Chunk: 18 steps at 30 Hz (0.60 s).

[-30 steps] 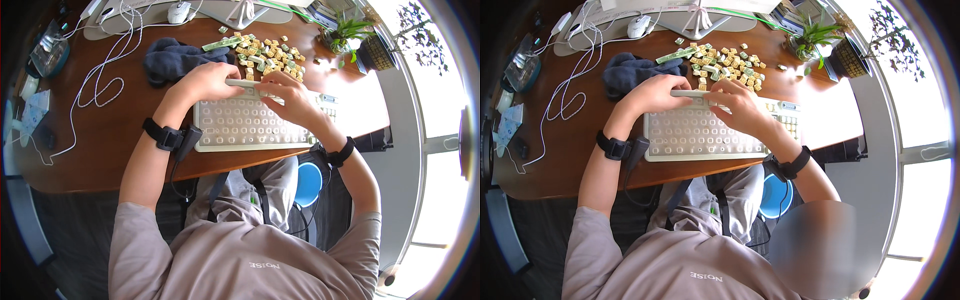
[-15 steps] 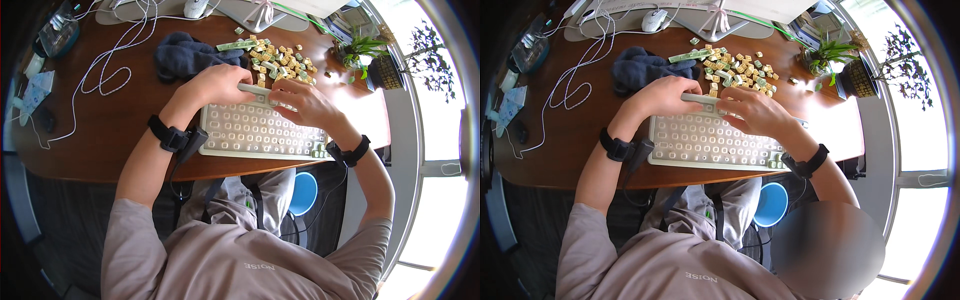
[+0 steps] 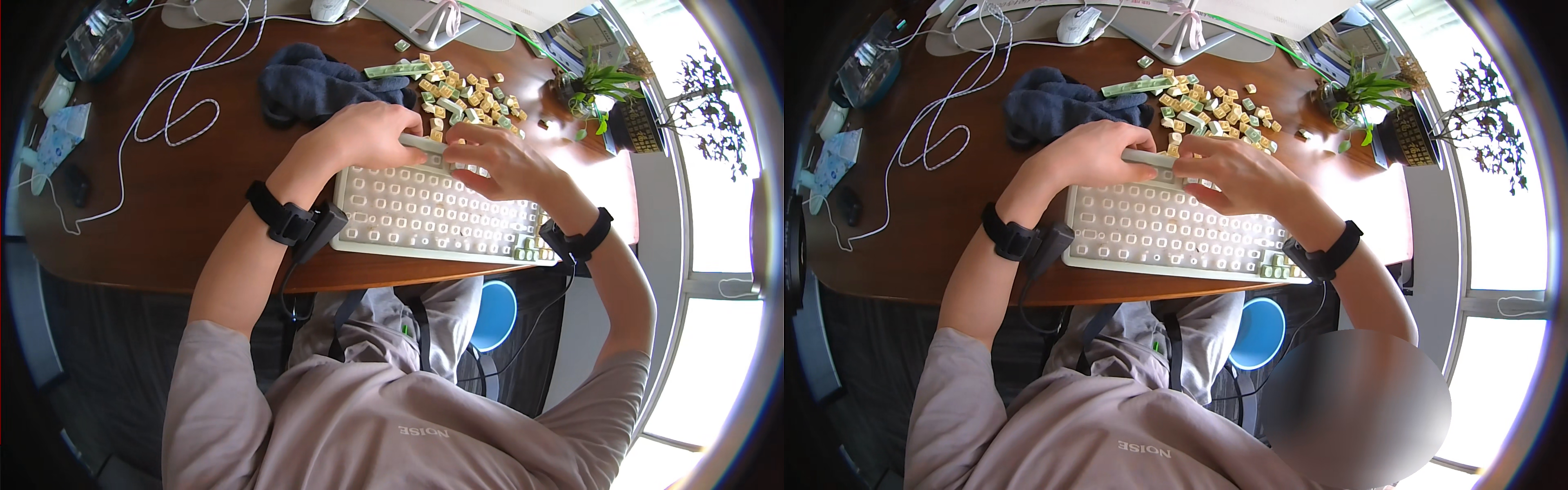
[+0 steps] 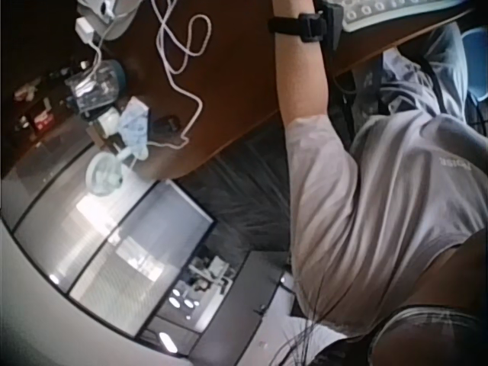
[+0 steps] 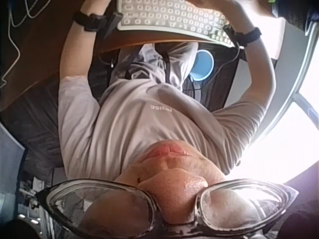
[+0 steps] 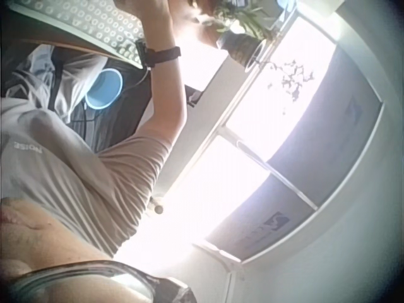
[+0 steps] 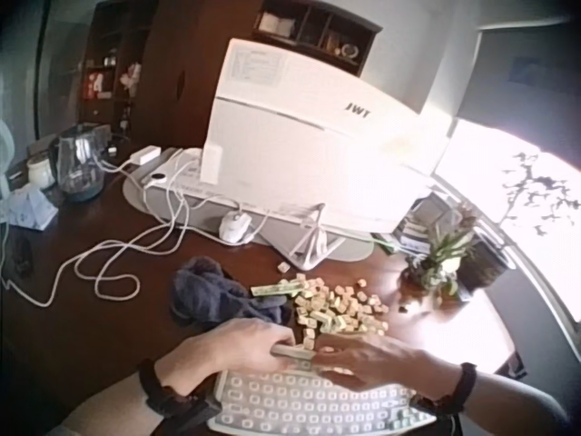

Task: The recorder is shown installing keycaps onto a mechanical keyboard base at a desk.

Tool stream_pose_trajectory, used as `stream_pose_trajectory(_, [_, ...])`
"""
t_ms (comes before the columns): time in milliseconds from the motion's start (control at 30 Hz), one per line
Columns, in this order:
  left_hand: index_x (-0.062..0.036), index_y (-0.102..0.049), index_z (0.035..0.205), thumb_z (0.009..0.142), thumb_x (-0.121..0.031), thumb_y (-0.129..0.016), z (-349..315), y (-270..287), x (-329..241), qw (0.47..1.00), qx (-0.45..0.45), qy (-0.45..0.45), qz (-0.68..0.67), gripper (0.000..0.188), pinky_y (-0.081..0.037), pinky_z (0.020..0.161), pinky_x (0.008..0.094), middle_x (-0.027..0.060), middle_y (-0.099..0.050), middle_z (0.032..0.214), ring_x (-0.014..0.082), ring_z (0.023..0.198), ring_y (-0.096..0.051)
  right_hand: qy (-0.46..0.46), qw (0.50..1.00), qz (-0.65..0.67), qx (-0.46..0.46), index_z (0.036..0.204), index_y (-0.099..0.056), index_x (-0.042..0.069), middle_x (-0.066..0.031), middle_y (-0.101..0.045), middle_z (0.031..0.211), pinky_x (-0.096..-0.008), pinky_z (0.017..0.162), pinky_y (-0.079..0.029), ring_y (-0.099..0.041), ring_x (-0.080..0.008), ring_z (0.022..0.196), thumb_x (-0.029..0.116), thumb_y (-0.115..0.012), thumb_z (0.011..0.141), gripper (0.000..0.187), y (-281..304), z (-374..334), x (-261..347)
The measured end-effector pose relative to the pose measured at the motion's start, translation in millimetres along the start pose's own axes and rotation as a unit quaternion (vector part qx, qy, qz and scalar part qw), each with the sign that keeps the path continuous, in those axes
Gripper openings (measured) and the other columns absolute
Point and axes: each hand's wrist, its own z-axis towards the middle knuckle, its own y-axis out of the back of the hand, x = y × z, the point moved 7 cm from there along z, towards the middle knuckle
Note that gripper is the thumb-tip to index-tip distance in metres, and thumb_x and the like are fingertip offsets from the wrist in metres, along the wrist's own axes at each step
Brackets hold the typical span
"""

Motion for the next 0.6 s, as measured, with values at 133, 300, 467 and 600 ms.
stream_pose_trajectory(133, [-0.0064,-0.071,0.112,0.084,-0.039,-0.074,0,0,0,1.0,0.001,0.002,-0.002,0.043,-0.053,0.084,0.0391,0.0133,-0.075,0.099,0.0297,0.094,-0.071,-0.004,1.0,0.019,-0.014,0.104,-0.066,0.009,-0.0083,-0.061,0.102,-0.0438,0.068,-0.056,-0.068,-0.0299,0.08,0.01,-0.072,0.083,0.022,0,0,-1])
stream_pose_trajectory(300, [-0.0073,-0.071,0.112,0.085,-0.04,-0.073,0,0,0,1.0,0.012,0.01,0.007,0.043,-0.053,0.085,0.0395,0.0131,-0.075,0.1,0.0298,0.096,-0.071,-0.014,1.0,0.013,-0.024,0.097,-0.065,0.008,-0.008,-0.062,0.096,-0.0438,0.064,-0.054,-0.066,-0.0302,0.073,0.01,-0.073,0.079,0.02,0,3,-1])
stream_pose_trajectory(467, [-0.0089,-0.071,0.113,0.086,-0.041,-0.072,-1,-1,-1,1.0,0.014,0.015,0.01,0.042,-0.052,0.086,0.0397,0.0124,-0.075,0.101,0.0297,0.096,-0.071,-0.02,0.999,0.018,-0.029,0.091,-0.064,0.007,-0.0074,-0.062,0.091,-0.0432,0.062,-0.053,-0.066,-0.0306,0.071,0.011,-0.073,0.076,0.018,3,9,-2])
stream_pose_trajectory(600, [-0.01,-0.07,0.113,0.085,-0.041,-0.073,-1,-1,0,1.0,-0.001,0.008,0.018,0.042,-0.052,0.085,0.0398,0.012,-0.075,0.099,0.0301,0.096,-0.071,-0.032,0.999,0.004,-0.003,0.085,-0.063,0.008,-0.0058,-0.062,0.089,-0.0432,0.061,-0.052,-0.066,-0.0304,0.071,0.012,-0.073,0.073,0.016,2,12,-2])
